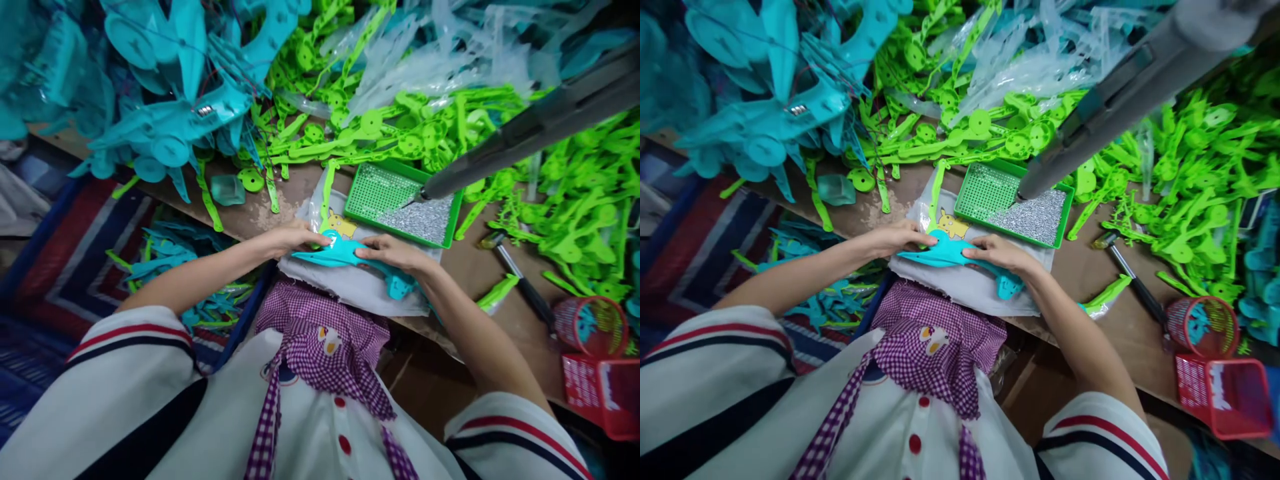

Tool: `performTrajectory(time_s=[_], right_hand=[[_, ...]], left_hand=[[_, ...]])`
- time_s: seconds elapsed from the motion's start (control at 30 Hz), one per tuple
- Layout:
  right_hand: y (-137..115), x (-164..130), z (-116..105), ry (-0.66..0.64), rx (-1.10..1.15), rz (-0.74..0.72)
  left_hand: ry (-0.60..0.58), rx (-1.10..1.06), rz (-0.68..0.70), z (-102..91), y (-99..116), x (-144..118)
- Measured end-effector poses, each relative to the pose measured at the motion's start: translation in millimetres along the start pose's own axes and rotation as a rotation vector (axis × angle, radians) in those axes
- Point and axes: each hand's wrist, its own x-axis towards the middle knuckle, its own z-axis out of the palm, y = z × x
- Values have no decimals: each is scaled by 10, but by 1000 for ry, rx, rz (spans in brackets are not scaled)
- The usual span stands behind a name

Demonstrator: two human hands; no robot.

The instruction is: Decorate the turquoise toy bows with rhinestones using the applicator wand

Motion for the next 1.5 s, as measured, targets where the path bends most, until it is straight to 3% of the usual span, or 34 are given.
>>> performTrajectory(time_s=[0.1,0.17,0.23,0.33,0.4,0.47,0.6,0.73,0.83,1.0,1.23,1.5], right_hand=[[17,-23,29,7,-34,-28],[15,-71,39,88,-119,-83],[-12,-118,1,382,-175,-186],[-182,-92,-184,1100,-50,-520],[-429,20,-337,1331,35,-797],[-773,177,-433,1233,12,-967],[-1480,470,-364,998,65,-1119],[-1764,648,-300,968,138,-1111],[-1651,650,-421,1084,131,-975],[-1215,479,-670,1243,237,-759],[-845,742,-887,1316,224,-635],[-675,918,-981,1232,102,-634]], left_hand=[[102,-71,-21,76,21,5],[133,-80,-19,109,17,-1],[99,-92,-8,112,8,-9],[-20,-146,19,76,-8,-11],[-76,-178,43,49,-26,-4],[-61,-180,51,31,-51,8],[62,-136,26,33,-109,32],[83,-106,70,65,-111,11],[13,-135,70,75,-70,-27],[-42,-136,54,55,-15,-52],[-25,-136,45,65,-30,-32],[-25,-105,40,51,-36,-38]])
